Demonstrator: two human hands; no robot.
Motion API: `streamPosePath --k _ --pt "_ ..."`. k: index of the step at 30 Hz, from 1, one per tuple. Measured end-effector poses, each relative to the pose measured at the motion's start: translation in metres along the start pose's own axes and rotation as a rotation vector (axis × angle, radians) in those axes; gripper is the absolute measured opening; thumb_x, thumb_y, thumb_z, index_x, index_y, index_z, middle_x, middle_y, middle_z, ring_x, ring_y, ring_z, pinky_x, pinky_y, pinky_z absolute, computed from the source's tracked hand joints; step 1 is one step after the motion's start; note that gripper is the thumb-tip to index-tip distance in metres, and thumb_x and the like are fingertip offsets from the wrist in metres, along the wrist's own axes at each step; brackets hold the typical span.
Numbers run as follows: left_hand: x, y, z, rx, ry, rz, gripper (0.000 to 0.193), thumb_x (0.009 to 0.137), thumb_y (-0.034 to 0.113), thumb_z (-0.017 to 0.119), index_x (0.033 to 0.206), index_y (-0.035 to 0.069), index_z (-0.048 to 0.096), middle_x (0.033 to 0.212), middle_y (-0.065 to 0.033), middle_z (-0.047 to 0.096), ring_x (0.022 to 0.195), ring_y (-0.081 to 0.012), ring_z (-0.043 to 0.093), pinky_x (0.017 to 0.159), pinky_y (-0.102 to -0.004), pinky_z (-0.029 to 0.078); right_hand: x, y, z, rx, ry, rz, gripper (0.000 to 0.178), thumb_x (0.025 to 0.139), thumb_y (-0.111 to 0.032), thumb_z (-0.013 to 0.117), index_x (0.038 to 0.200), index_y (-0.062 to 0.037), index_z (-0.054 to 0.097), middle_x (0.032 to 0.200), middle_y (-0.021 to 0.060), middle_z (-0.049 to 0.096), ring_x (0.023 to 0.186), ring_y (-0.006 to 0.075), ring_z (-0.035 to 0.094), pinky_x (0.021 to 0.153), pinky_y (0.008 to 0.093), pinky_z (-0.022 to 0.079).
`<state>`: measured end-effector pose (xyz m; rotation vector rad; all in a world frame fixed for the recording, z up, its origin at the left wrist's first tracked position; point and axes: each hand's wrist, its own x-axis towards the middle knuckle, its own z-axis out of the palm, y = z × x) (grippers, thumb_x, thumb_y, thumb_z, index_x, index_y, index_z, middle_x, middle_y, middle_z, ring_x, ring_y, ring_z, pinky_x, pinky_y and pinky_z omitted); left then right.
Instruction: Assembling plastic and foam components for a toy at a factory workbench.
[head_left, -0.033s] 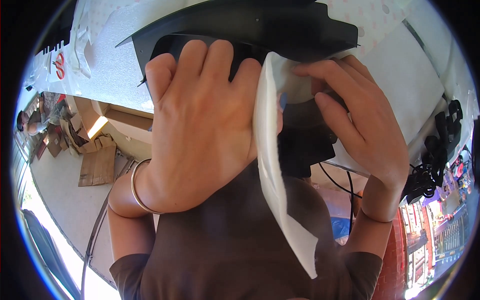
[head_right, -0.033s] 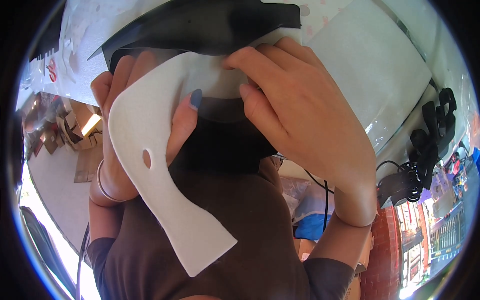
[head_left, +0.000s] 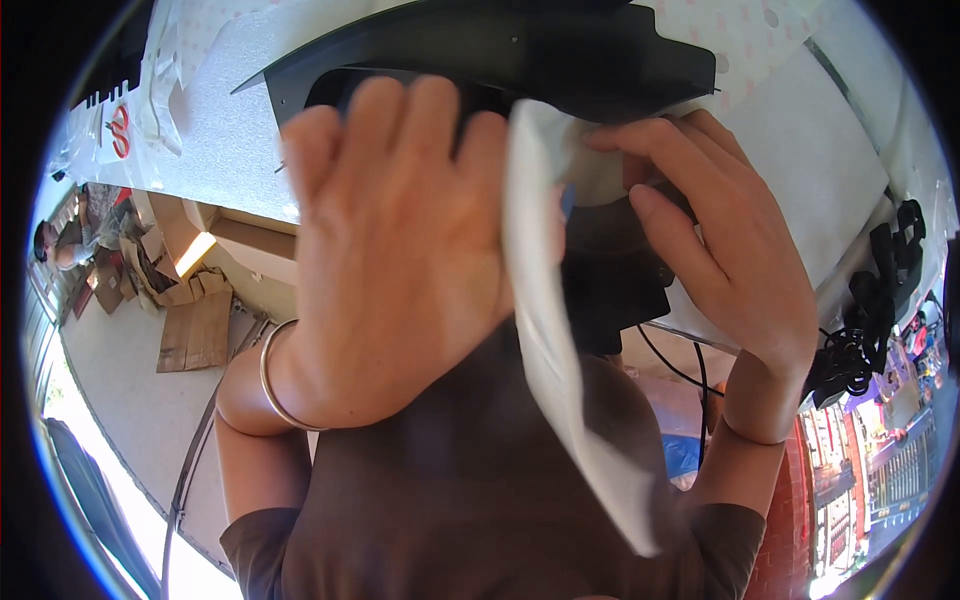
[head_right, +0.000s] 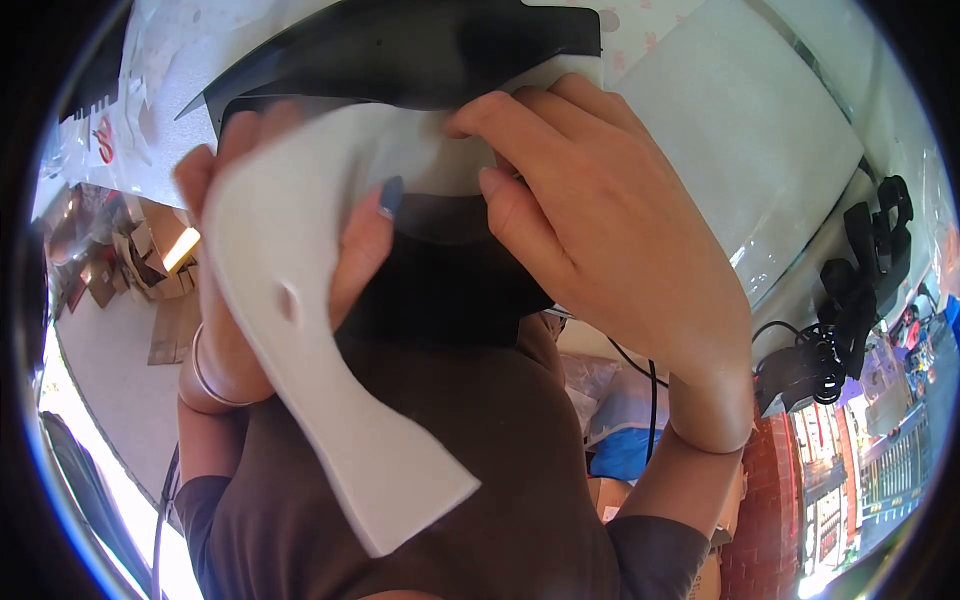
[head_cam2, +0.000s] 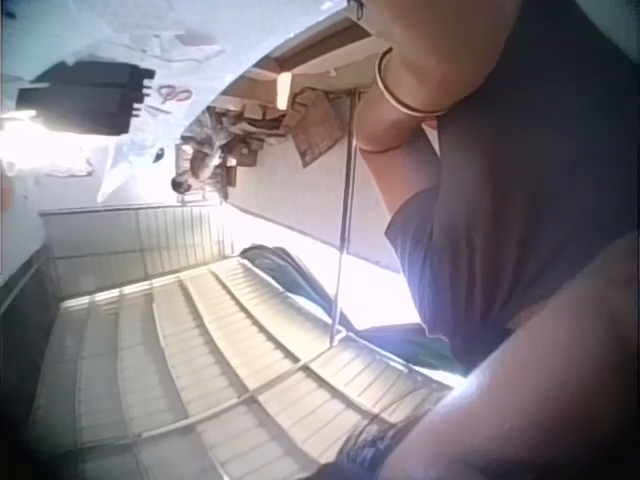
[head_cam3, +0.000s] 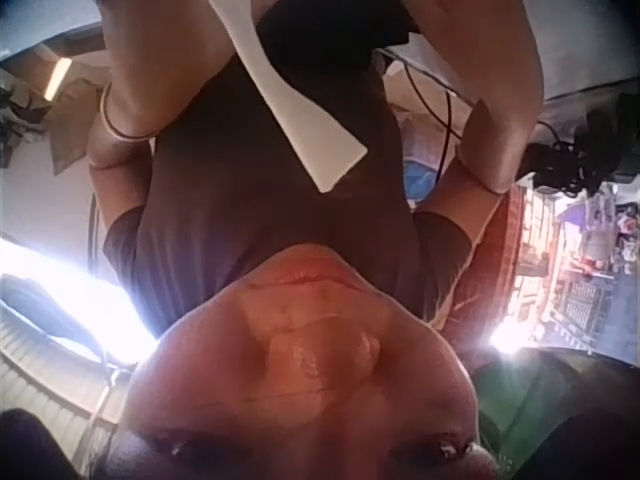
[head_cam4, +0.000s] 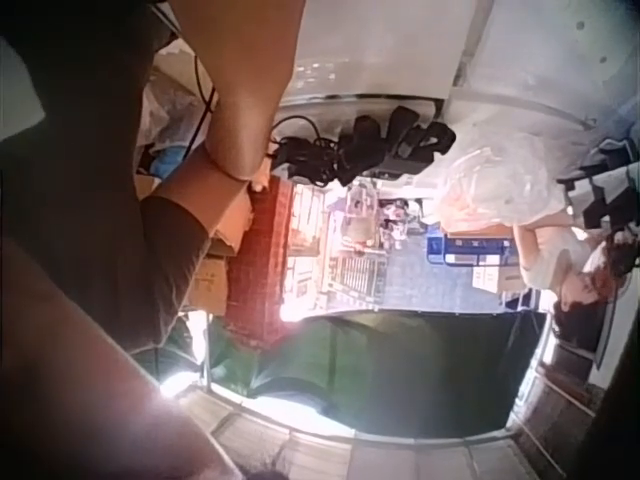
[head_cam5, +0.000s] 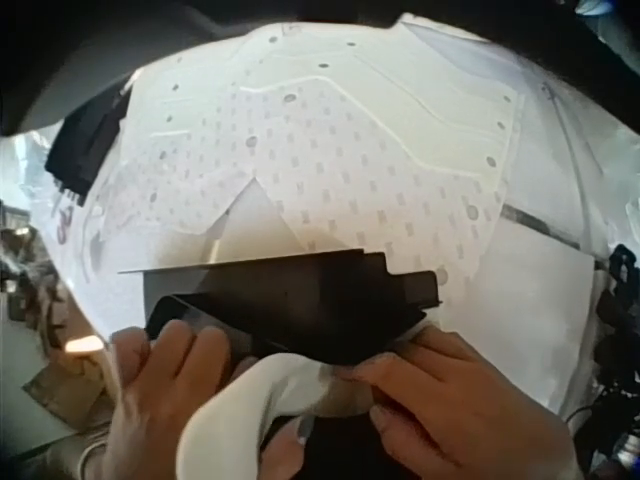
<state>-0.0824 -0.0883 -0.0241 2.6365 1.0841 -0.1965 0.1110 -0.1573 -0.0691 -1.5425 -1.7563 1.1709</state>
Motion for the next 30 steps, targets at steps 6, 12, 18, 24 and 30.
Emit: streamPosePath --k 6,12,18,24,30 --pt "-0.009 -0.024 -0.037 0.308 0.020 0.039 0.024 0.084 0.025 0.061 0.099 0.006 0.063 0.092 -0.0071 0.062 0.080 -0.0264 0.056 0.078 -0.0344 0.037 0.000 -0.003 -0.001 0.022 -0.030 0.027 0.028 0.083 -0.008 0.051 0.109 -0.0024 0.058 0.083 0.0100 0.053 0.080 0.0249 0.049 0.074 0.0319 0.040" --pt "-0.034 -0.027 -0.015 0.004 0.268 0.031 0.023 0.067 0.021 0.060 0.085 0.005 0.058 0.079 -0.0054 0.049 0.074 -0.0234 0.049 0.066 -0.0363 0.029 -0.005 -0.003 0.004 -0.011 0.037 0.012 0.031 0.083 -0.007 0.051 0.112 -0.0036 0.061 0.080 0.0092 0.053 0.079 0.0249 0.049 0.075 0.0328 0.040" --pt "-0.052 -0.034 -0.007 -0.048 0.184 -0.219 0.016 0.067 0.011 0.056 0.082 0.007 0.056 0.078 -0.0043 0.044 0.079 -0.0217 0.045 0.074 -0.0342 0.026 -0.004 -0.009 0.005 -0.135 0.010 -0.025 0.034 0.085 -0.009 0.051 0.117 -0.0058 0.061 0.083 0.0088 0.054 0.083 0.0267 0.047 0.079 0.0340 0.040" --pt "-0.047 -0.050 -0.005 -0.006 0.224 -0.218 0.020 0.070 0.015 0.059 0.088 0.007 0.056 0.083 -0.0031 0.047 0.081 -0.0199 0.044 0.079 -0.0340 0.025 -0.003 -0.012 0.009 -0.188 0.009 -0.012 0.035 0.085 -0.013 0.052 0.118 -0.0071 0.061 0.085 0.0094 0.054 0.083 0.0273 0.045 0.078 0.0349 0.038" --pt "-0.063 -0.066 0.002 -0.680 0.471 -0.536 0.025 0.082 0.022 0.060 0.098 0.004 0.056 0.090 -0.0012 0.055 0.080 -0.0106 0.046 0.081 -0.0270 0.033 0.001 -0.021 0.008 -0.239 -0.017 0.033 0.035 0.084 -0.012 0.053 0.117 -0.0063 0.061 0.085 0.0100 0.054 0.082 0.0276 0.045 0.078 0.0348 0.038"
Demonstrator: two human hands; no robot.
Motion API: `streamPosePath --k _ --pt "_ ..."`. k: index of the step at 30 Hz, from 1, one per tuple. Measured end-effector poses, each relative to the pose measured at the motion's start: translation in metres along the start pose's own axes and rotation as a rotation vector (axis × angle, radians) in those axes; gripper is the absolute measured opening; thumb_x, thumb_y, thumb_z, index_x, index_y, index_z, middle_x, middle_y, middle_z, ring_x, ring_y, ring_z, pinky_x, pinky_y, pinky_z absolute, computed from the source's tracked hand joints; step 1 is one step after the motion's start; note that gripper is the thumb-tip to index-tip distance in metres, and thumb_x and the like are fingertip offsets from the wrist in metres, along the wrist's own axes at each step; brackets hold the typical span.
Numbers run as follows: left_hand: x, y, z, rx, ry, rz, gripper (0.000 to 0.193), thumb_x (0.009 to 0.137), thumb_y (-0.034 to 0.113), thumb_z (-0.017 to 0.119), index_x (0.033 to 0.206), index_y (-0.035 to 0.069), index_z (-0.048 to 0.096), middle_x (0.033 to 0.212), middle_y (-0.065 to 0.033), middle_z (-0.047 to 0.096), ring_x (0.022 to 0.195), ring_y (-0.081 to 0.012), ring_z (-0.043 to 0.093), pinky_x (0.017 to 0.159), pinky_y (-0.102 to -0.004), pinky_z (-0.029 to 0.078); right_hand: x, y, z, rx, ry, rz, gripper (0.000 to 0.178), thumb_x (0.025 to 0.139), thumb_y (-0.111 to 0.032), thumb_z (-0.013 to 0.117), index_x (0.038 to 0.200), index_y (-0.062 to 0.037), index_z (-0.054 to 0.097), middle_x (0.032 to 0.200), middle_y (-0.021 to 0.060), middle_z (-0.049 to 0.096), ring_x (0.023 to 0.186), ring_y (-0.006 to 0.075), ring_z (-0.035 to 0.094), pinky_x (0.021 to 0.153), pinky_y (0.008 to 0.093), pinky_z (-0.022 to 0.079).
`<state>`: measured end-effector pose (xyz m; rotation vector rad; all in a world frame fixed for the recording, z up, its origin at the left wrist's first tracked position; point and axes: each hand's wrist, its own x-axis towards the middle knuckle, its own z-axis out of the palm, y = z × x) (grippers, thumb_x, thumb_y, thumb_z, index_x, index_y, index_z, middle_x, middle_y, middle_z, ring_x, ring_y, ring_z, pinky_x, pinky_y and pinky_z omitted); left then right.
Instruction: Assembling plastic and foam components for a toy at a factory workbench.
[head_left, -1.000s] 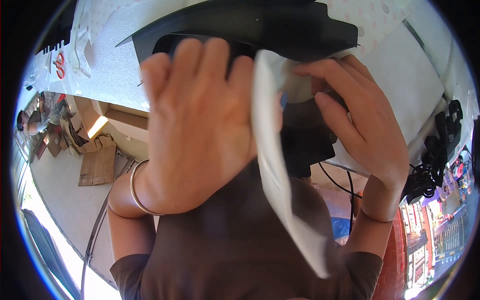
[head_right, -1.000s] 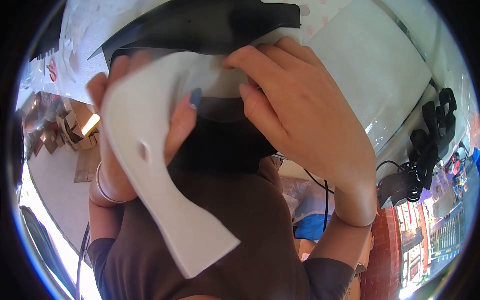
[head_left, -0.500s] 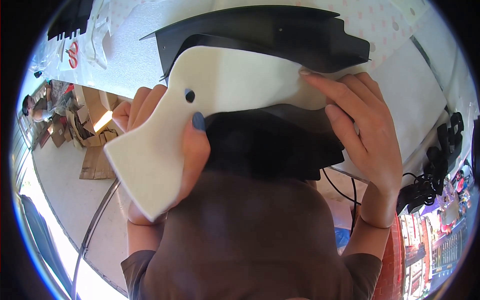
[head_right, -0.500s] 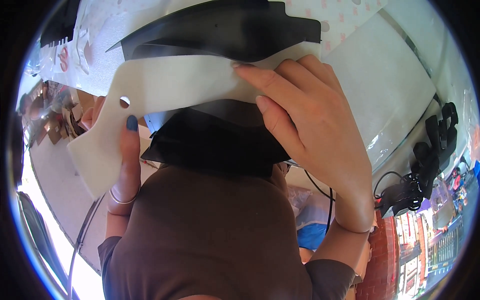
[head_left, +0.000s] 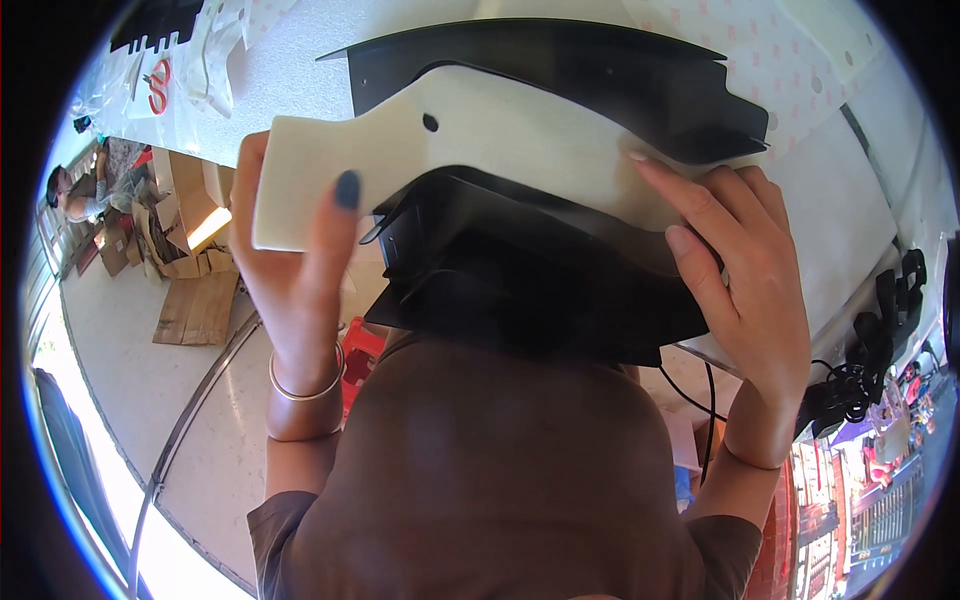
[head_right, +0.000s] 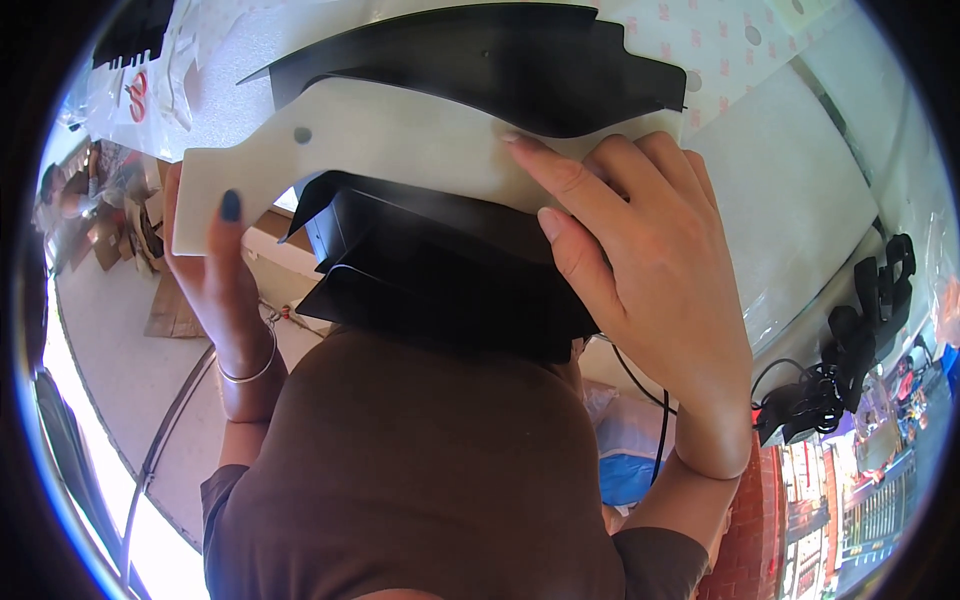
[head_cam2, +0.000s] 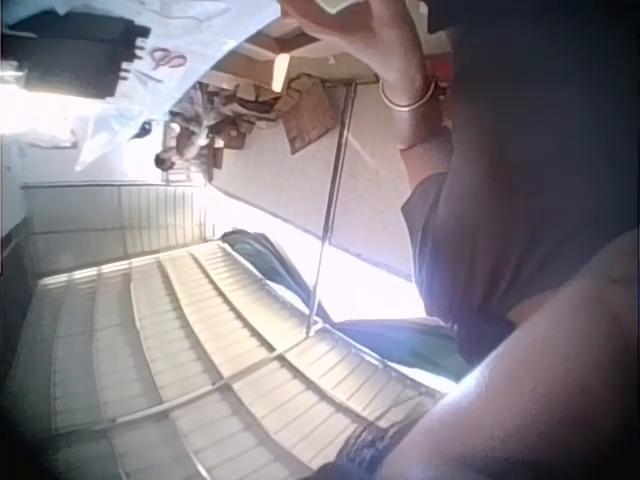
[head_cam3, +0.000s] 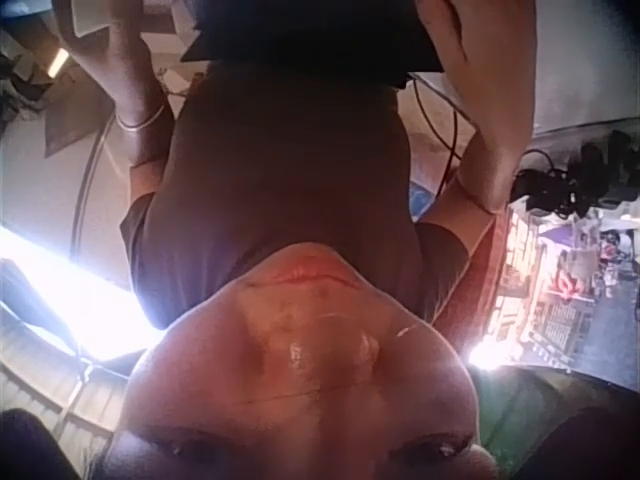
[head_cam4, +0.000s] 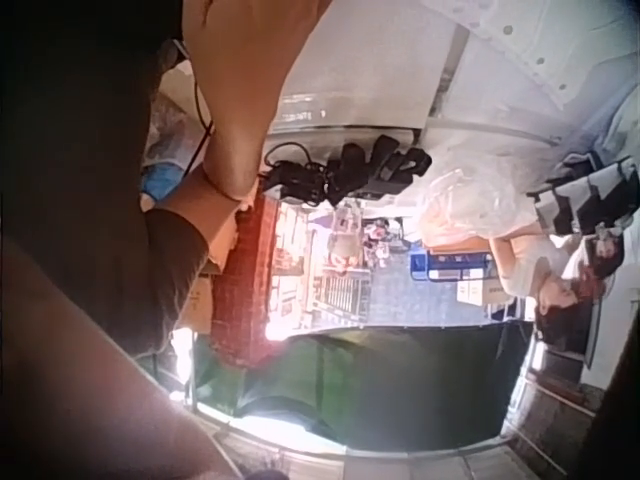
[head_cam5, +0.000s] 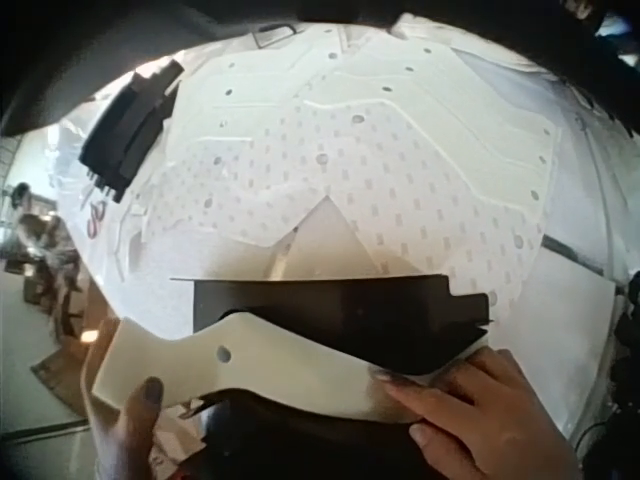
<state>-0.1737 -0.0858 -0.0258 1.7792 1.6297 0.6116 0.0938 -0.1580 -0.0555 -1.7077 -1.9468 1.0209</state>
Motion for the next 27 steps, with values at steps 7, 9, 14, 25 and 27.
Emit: streamPosePath --k 7,9,14,25,27 --pt "0.003 -0.019 -0.015 -0.455 -0.085 -0.204 0.030 0.087 0.016 0.054 0.108 -0.006 0.055 0.099 -0.0076 0.060 0.095 -0.0117 0.054 0.089 -0.0239 0.038 0.012 -0.042 -0.008 0.085 0.063 -0.129 0.035 0.078 0.004 0.053 0.111 -0.0027 0.063 0.088 0.0119 0.058 0.078 0.0297 0.054 0.071 0.0364 0.043" --pt "0.004 -0.021 -0.011 -0.330 -0.036 -0.159 0.019 0.088 0.013 0.059 0.099 -0.003 0.059 0.085 0.0000 0.057 0.082 -0.0063 0.048 0.076 -0.0190 0.038 0.030 -0.052 0.000 0.119 0.068 -0.170 0.037 0.077 0.008 0.051 0.111 -0.0031 0.061 0.087 0.0122 0.057 0.072 0.0308 0.054 0.065 0.0352 0.044" --pt "0.004 -0.038 -0.013 -0.175 -0.048 -0.073 0.016 0.084 0.015 0.065 0.093 0.002 0.063 0.073 0.0015 0.058 0.072 -0.0081 0.045 0.081 -0.0255 0.029 0.060 -0.066 0.018 0.123 -0.096 -0.036 0.041 0.078 0.009 0.047 0.115 -0.0054 0.057 0.096 0.0154 0.062 0.079 0.0353 0.060 0.068 0.0368 0.048" --pt "0.003 -0.054 -0.020 -0.010 -0.251 -0.113 0.017 0.082 0.014 0.066 0.098 0.007 0.063 0.075 0.0033 0.062 0.060 -0.0080 0.043 0.076 -0.0286 0.026 0.083 -0.072 0.026 -0.011 -0.237 0.005 0.044 0.077 0.010 0.044 0.116 -0.0074 0.059 0.100 0.0168 0.062 0.087 0.0354 0.060 0.075 0.0375 0.048" --pt "0.004 -0.050 -0.026 0.017 -0.328 -0.107 0.018 0.082 0.015 0.067 0.099 0.008 0.063 0.078 0.0033 0.062 0.060 -0.0074 0.043 0.075 -0.0286 0.026 0.086 -0.074 0.024 -0.063 -0.287 0.026 0.045 0.077 0.009 0.046 0.117 -0.0076 0.059 0.102 0.0167 0.062 0.092 0.0348 0.060 0.077 0.0364 0.047"
